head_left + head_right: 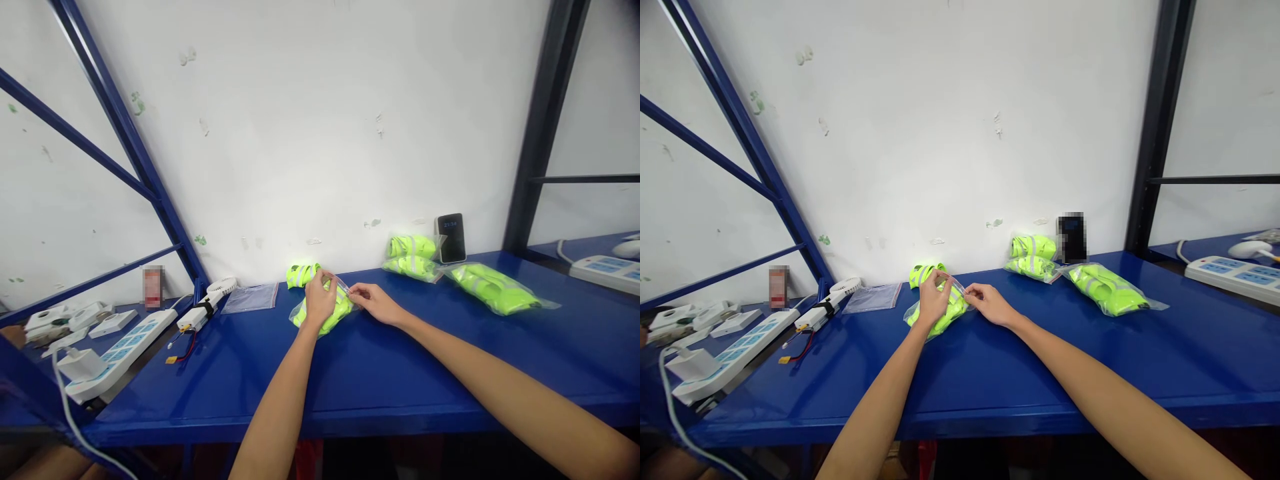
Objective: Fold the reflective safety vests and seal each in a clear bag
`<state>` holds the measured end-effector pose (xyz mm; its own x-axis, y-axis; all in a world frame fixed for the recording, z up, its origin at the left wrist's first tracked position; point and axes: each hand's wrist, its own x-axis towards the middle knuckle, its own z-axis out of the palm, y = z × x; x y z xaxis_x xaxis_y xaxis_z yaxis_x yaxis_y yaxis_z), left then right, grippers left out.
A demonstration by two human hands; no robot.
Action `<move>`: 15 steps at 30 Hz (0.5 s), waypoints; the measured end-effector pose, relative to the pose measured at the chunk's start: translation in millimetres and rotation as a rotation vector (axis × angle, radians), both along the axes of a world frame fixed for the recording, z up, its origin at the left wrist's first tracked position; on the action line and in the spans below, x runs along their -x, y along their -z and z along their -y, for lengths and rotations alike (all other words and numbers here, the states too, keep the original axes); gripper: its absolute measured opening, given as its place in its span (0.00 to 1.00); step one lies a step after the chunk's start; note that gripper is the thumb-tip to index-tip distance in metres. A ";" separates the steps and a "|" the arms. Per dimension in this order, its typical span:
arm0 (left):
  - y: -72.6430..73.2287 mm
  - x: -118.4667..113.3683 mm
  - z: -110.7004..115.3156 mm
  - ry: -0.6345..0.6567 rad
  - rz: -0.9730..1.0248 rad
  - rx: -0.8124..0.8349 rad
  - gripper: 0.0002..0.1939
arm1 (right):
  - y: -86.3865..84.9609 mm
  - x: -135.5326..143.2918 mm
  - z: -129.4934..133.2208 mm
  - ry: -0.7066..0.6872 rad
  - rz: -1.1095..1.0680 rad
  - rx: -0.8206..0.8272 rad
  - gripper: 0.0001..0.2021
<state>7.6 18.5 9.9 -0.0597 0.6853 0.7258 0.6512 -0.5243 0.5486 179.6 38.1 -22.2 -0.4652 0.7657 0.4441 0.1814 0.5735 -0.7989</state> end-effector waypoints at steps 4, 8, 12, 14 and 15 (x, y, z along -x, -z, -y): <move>0.3 -2.1 1.5 0.045 -0.009 0.004 0.02 | -2.6 2.2 2.3 0.046 0.032 -0.050 0.15; -1.8 -3.0 3.8 0.052 -0.006 -0.004 0.02 | -5.3 4.1 3.6 0.059 -0.003 -0.017 0.15; -3.9 -4.1 6.6 0.077 -0.003 0.012 0.03 | -6.4 2.2 4.3 0.013 -0.042 0.081 0.15; -3.7 -5.3 7.3 0.105 -0.016 0.021 0.03 | -6.3 1.3 4.2 -0.008 -0.056 0.080 0.15; -3.3 -5.9 7.3 0.111 -0.024 0.026 0.03 | -6.3 1.1 4.0 -0.002 -0.057 0.054 0.16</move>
<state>13.6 11.1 13.2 0.0347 0.7052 0.7081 0.6031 -0.5798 0.5479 178.4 34.1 -15.9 -0.4421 0.7883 0.4280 0.1336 0.5297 -0.8376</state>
